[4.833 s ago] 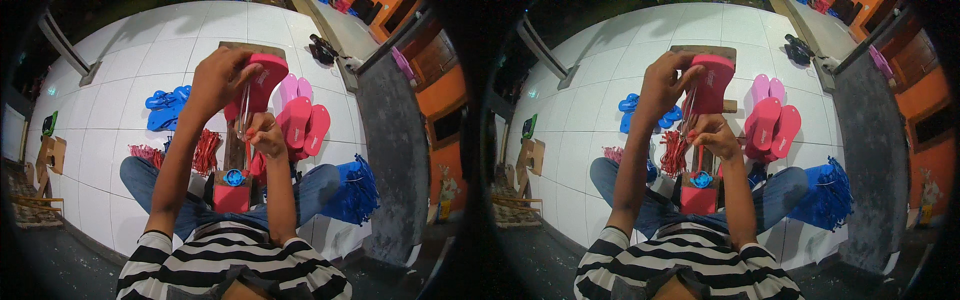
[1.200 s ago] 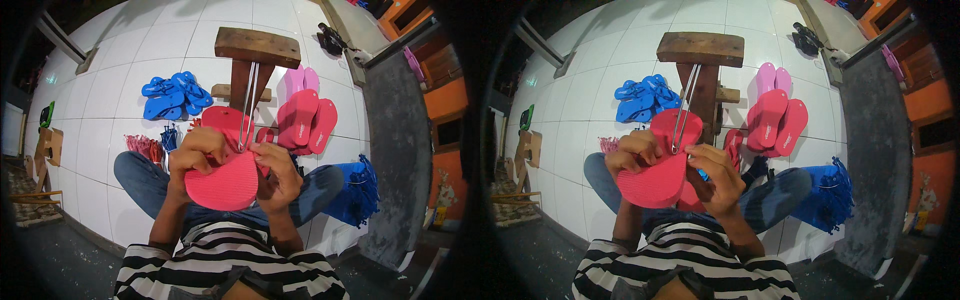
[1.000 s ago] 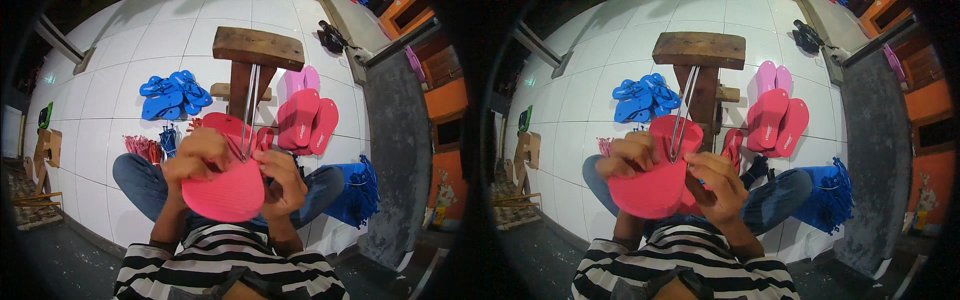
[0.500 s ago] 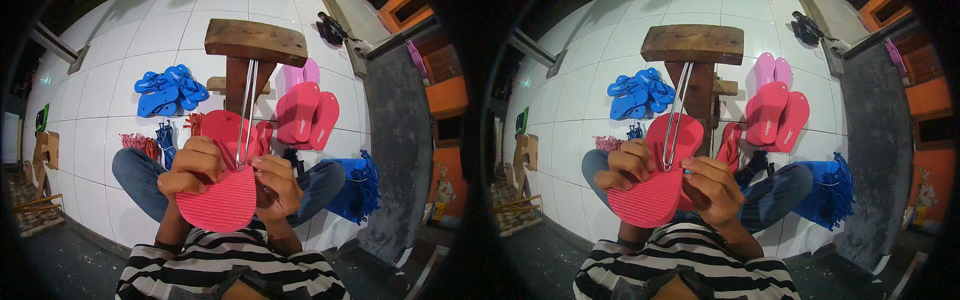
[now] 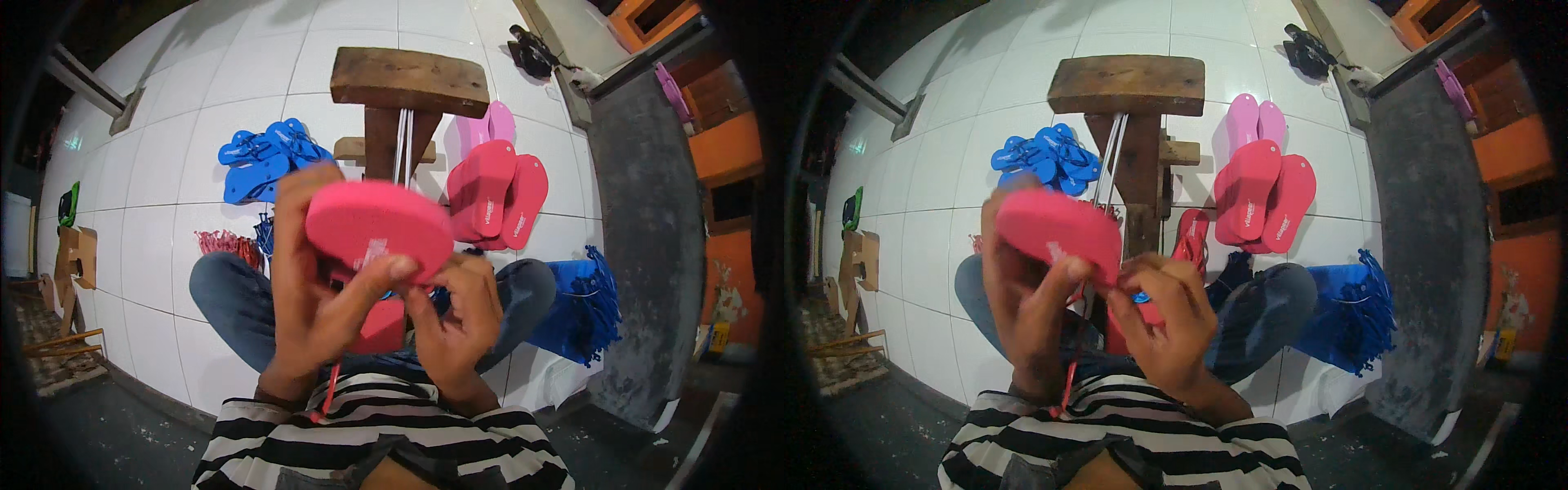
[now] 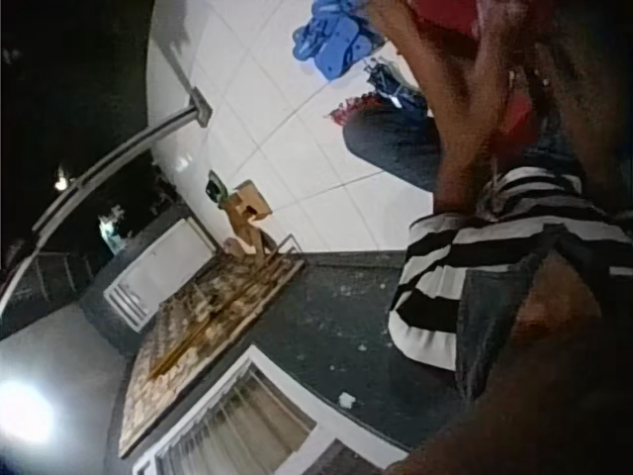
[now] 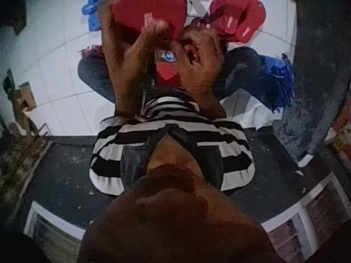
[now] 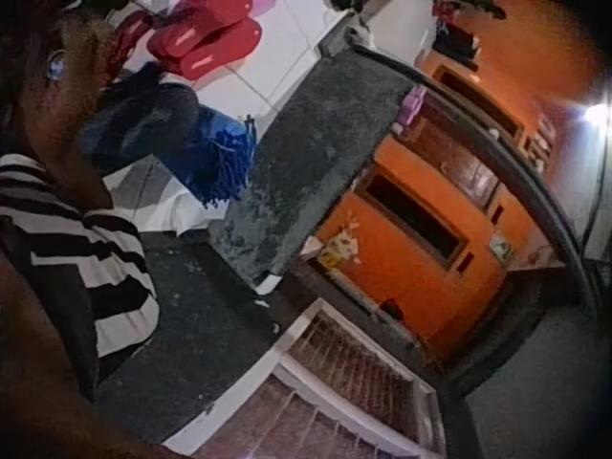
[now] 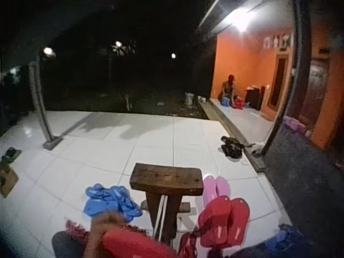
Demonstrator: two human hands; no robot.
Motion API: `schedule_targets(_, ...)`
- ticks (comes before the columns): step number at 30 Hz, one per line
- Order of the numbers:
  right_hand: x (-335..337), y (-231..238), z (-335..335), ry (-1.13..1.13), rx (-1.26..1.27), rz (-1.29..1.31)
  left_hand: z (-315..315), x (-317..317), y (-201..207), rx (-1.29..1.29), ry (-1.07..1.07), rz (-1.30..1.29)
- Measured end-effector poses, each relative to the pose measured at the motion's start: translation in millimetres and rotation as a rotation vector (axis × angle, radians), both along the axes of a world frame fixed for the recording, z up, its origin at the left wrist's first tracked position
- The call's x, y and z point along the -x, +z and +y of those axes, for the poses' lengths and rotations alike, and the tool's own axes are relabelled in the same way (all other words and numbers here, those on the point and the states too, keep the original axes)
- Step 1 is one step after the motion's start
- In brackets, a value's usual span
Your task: The person assembles pink flip-flops by hand using a metal tool mounted on a wooden base to thread red straps through the holes in the soles, handling multiple soles and sets of straps.
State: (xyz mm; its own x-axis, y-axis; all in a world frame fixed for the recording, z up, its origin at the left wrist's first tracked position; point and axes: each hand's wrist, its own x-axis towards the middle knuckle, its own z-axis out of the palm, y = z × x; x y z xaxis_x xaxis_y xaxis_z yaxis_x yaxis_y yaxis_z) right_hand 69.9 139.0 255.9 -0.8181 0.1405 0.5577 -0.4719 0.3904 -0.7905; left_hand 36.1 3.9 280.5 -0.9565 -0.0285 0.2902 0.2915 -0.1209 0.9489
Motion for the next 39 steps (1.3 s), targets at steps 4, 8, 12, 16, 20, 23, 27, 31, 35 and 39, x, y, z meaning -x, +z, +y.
schedule_targets(4,5,9,-13,-0.021,0.139,-0.135,-14,16,19,0.308,0.085,0.243)
schedule_targets(8,11,-12,-6,0.129,0.262,-0.172,-10,18,3,-0.013,-0.161,0.131)
schedule_targets(12,12,-13,-4,0.058,0.164,-0.131,-3,8,1,-0.070,-0.045,-0.027)
schedule_targets(16,61,-27,-13,-0.084,0.209,-0.116,10,61,-29,0.301,0.348,0.232)
schedule_targets(20,112,-17,-13,-0.154,0.143,-0.163,11,107,-27,0.400,0.457,0.343)
schedule_targets(23,122,-23,-13,-0.178,0.153,-0.202,7,127,-32,0.255,0.368,0.418)
schedule_targets(27,101,-52,-21,-0.144,0.175,-0.404,-6,83,-67,0.134,0.503,0.550)
schedule_targets(31,30,-134,-39,0.263,0.440,-0.443,-38,28,-108,0.385,-0.052,0.569)
schedule_targets(35,-25,-100,-29,0.496,0.160,-0.784,-50,11,-112,0.848,-0.230,0.645)
schedule_targets(39,-27,-85,31,0.318,-0.166,-0.521,-32,10,-88,1.035,-0.243,0.783)
